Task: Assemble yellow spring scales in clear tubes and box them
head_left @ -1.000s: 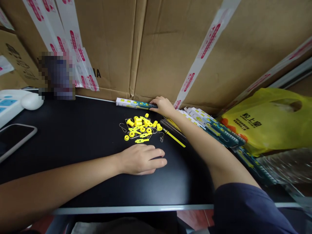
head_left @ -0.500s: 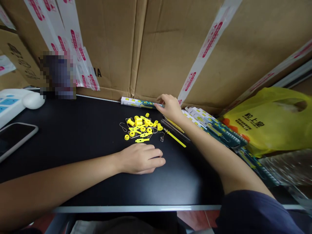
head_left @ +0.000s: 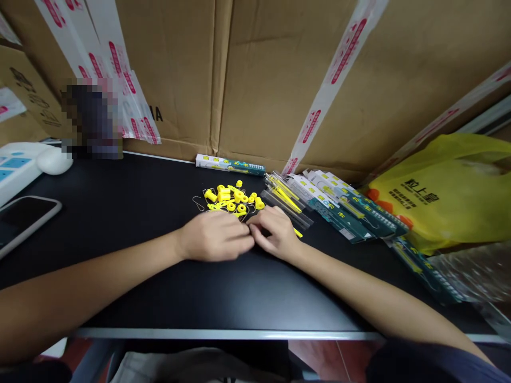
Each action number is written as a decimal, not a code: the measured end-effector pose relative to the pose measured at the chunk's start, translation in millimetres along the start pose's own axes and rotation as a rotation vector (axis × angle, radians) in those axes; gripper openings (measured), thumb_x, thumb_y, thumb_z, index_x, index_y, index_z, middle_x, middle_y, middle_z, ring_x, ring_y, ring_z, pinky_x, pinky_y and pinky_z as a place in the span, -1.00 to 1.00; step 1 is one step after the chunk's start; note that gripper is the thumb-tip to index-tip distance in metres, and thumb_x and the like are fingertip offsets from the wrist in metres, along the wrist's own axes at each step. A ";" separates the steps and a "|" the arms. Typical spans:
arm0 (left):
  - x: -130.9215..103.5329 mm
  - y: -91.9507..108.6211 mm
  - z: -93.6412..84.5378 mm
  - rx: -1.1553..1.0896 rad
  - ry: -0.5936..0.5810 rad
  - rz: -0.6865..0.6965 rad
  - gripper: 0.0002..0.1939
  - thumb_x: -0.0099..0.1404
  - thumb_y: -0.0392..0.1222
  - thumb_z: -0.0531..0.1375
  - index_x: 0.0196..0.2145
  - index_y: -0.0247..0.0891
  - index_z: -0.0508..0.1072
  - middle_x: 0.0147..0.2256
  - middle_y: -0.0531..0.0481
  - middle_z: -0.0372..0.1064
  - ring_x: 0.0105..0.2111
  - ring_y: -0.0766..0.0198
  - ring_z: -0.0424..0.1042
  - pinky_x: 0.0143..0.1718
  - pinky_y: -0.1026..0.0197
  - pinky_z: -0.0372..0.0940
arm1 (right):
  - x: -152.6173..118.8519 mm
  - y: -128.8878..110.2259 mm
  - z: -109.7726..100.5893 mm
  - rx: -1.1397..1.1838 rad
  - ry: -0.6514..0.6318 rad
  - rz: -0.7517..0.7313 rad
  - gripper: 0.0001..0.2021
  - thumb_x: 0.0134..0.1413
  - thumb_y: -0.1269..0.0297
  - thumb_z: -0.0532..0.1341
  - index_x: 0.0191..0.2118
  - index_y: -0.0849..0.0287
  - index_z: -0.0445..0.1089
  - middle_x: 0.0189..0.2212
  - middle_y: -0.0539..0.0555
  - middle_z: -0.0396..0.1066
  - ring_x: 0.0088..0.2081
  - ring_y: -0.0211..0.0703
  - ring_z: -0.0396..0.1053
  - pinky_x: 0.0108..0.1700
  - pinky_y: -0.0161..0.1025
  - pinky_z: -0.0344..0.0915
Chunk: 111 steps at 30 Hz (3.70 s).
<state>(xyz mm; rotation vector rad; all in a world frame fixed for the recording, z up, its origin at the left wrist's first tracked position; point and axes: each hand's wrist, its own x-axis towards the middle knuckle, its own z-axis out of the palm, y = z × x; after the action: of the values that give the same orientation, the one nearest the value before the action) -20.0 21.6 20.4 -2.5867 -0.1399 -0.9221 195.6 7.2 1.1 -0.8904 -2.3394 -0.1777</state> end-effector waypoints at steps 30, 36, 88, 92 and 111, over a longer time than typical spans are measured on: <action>-14.7 -31.7 19.3 -0.183 0.085 -0.667 -0.83 0.33 -0.24 0.03 -0.32 -0.24 0.41 -0.38 0.02 0.43 -0.32 0.24 0.39 -0.14 0.11 0.22 | 13.2 28.5 -57.7 -0.598 -0.731 0.450 -0.79 0.12 0.12 0.18 -0.33 0.14 0.44 -0.42 0.18 0.52 -0.39 0.02 0.48 -0.51 -0.26 0.05; -14.8 -31.0 19.2 -0.175 0.075 -0.635 -0.85 0.31 -0.27 0.04 -0.30 -0.26 0.41 -0.36 0.01 0.45 -0.30 0.22 0.39 -0.12 0.09 0.22 | 16.8 24.3 -50.0 -0.627 -0.731 0.488 -0.76 0.16 0.17 0.11 -0.33 0.19 0.46 -0.39 0.25 0.53 -0.36 0.06 0.50 -0.51 -0.24 0.10; -10.4 -2.1 18.5 -0.125 0.200 -0.504 -0.83 0.40 -0.17 0.05 -0.15 -0.29 0.36 -0.27 -0.01 0.54 -0.39 0.36 0.54 -0.36 0.38 0.37 | -4.1 44.1 -7.4 -0.148 -0.011 0.200 -0.86 0.20 0.39 0.09 -0.17 0.17 0.35 -0.32 0.12 0.39 -0.26 -0.09 0.35 -0.23 -0.20 0.29; -8.5 3.0 17.5 -0.172 0.079 -0.320 -0.86 0.39 -0.19 0.05 -0.19 -0.24 0.37 -0.35 0.10 0.54 -0.42 0.41 0.53 -0.41 0.40 0.32 | -5.2 42.9 -6.8 -0.191 -0.075 0.159 -0.81 0.22 0.37 0.07 -0.10 0.19 0.36 -0.21 0.17 0.40 -0.16 -0.03 0.35 -0.15 -0.16 0.31; -9.6 0.0 25.4 -0.128 0.025 -0.532 -0.84 0.36 -0.17 0.06 -0.23 -0.22 0.42 -0.35 0.09 0.54 -0.43 0.34 0.52 -0.40 0.34 0.29 | 57.2 31.3 -6.9 -0.252 -0.487 -0.129 -0.76 0.26 0.24 0.09 -0.09 0.23 0.41 -0.26 0.18 0.40 -0.23 -0.01 0.20 -0.27 -0.16 0.05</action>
<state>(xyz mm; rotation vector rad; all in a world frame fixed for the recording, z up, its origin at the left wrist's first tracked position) -12.6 31.9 -3.6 -2.7015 -0.8176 -1.1686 185.9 60.7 37.8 -0.9889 -2.8782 -0.3482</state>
